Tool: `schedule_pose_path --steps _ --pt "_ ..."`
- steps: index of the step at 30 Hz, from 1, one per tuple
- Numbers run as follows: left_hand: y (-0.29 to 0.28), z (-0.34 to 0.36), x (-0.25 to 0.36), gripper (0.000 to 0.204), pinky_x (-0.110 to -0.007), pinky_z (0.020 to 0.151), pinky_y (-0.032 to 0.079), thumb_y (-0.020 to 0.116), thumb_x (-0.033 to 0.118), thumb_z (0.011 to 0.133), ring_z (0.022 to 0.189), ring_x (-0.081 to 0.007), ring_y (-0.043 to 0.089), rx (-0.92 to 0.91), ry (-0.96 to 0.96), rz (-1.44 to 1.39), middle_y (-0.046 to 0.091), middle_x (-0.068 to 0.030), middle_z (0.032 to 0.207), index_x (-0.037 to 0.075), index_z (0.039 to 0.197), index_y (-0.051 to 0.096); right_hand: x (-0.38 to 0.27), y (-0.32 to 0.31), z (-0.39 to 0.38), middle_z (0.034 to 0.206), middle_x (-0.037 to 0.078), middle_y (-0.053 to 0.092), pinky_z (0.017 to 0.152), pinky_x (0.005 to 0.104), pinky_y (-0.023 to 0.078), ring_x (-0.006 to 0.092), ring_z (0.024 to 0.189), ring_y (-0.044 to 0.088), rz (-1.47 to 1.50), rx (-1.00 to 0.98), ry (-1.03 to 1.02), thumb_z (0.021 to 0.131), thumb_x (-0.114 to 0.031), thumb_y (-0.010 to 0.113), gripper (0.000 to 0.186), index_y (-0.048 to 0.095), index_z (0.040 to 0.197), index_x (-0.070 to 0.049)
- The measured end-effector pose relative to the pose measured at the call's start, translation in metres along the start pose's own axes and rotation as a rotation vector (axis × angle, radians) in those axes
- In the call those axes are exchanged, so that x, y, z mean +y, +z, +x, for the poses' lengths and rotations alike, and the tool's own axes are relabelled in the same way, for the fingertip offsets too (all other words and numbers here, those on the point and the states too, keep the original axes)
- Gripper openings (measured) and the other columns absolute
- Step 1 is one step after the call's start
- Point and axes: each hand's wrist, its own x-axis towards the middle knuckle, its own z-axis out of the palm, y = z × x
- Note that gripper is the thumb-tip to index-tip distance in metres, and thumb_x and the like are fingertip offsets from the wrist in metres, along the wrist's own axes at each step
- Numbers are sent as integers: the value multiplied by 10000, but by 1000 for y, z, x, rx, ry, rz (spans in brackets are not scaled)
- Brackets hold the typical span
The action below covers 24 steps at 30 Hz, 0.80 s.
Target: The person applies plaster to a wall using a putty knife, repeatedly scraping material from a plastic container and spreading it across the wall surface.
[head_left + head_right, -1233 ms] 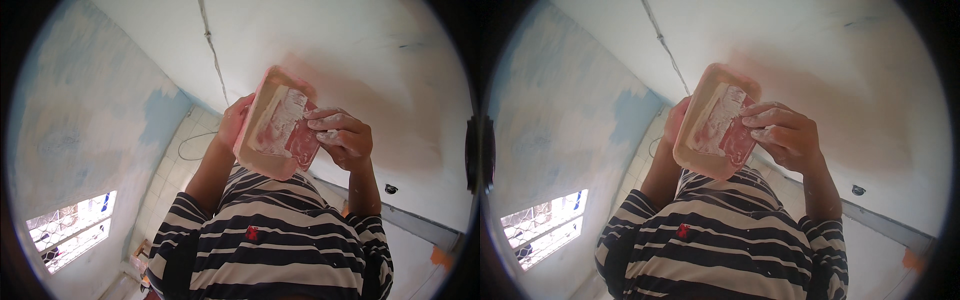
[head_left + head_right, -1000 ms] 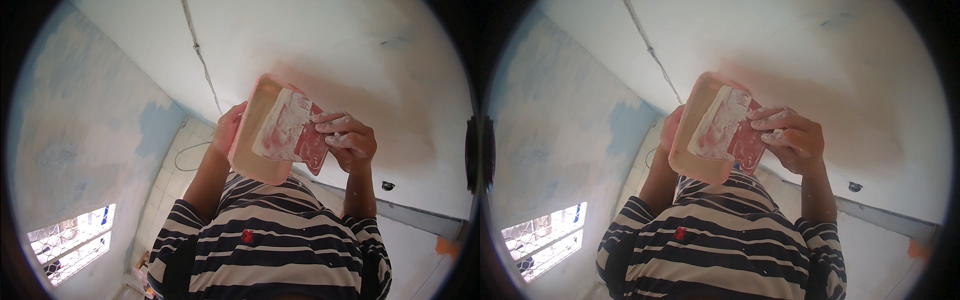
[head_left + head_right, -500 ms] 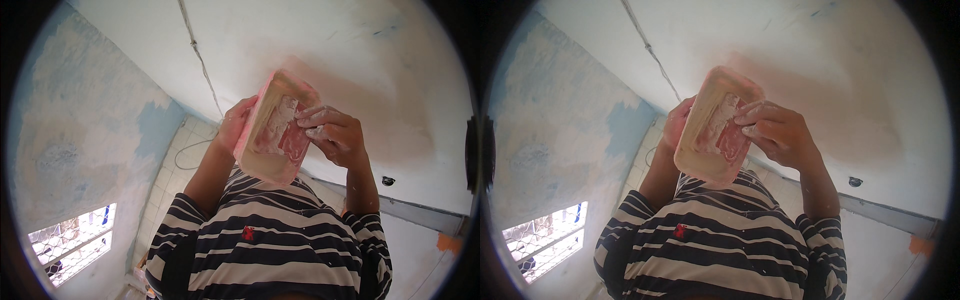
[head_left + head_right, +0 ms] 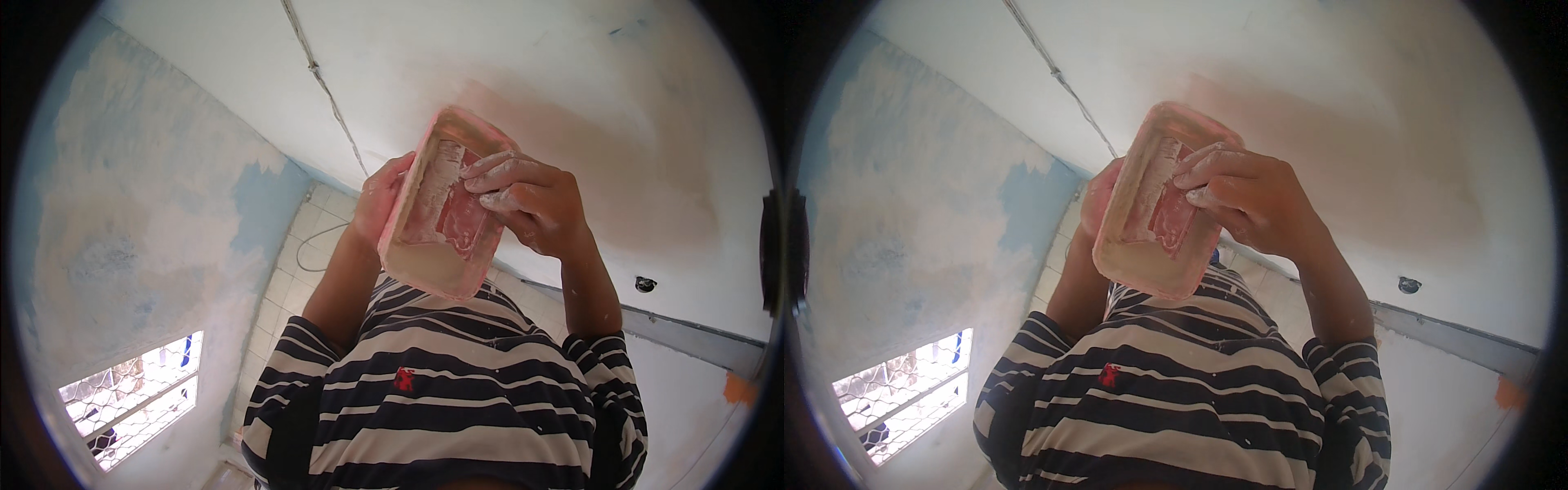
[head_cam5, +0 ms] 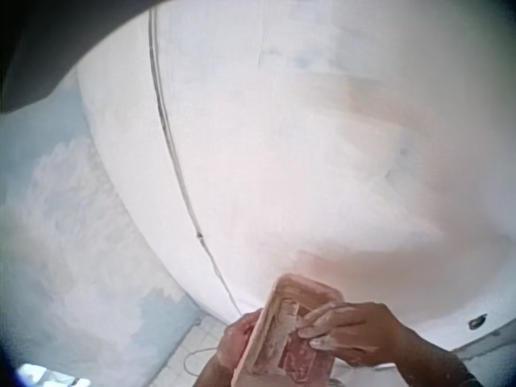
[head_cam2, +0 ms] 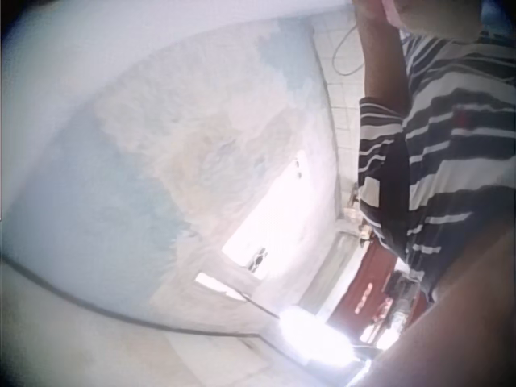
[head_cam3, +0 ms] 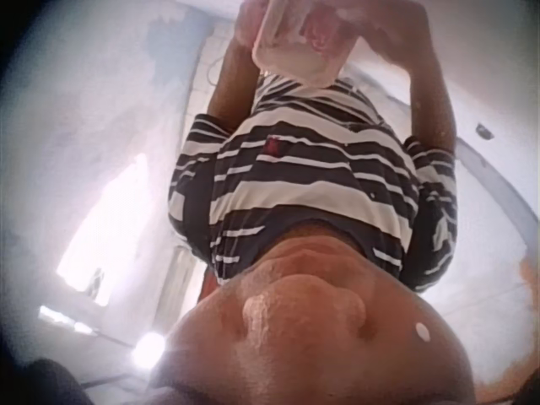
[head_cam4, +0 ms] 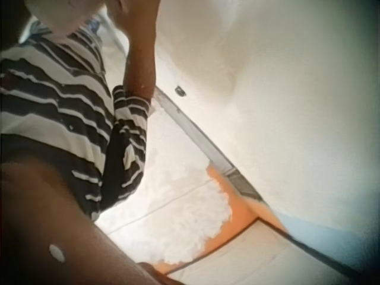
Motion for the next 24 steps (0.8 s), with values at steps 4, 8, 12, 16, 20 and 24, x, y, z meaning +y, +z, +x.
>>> schedule_pose_path --steps 4,8,12,16,20,24 --pt "-4 -1 2 429 -293 706 549 477 340 959 802 -189 658 -5 -58 -132 682 -128 970 -28 1130 617 6 8 -9 933 84 690 792 349 572 279 918 681 40 11 22 688 -11 743 154 621 781 -26" --pt "-16 11 -10 438 -270 626 543 496 366 945 717 -166 649 -62 -162 -288 679 -113 908 -19 1107 629 6 11 -11 900 124 692 757 401 570 312 896 689 86 59 18 706 67 726 165 584 755 -1" --pt "-17 11 -10 425 -270 616 542 488 348 951 716 -165 647 -3 -57 -48 676 -109 903 -22 1111 625 4 6 -14 916 100 693 783 360 575 280 916 687 54 109 -7 692 37 743 166 612 774 -22" --pt "-26 12 -13 403 -292 660 546 468 317 966 777 -184 653 -64 -3 -23 677 -124 971 -15 1140 617 -7 -4 -24 915 113 693 762 355 580 287 919 689 54 181 -9 726 39 737 156 600 770 -21" --pt "-40 32 -33 408 -314 789 540 436 305 983 906 -200 650 -193 -140 -228 660 -130 1077 -5 1206 582 -29 -40 -47 912 160 695 723 356 583 294 879 700 -6 354 12 775 43 708 156 588 850 -21" --pt "-13 24 -30 432 -340 841 523 414 318 987 965 -217 635 -244 -151 -294 644 -134 1118 -7 1234 556 -64 -114 -53 866 199 678 696 338 577 285 867 698 -204 530 2 855 48 631 163 531 970 -11"
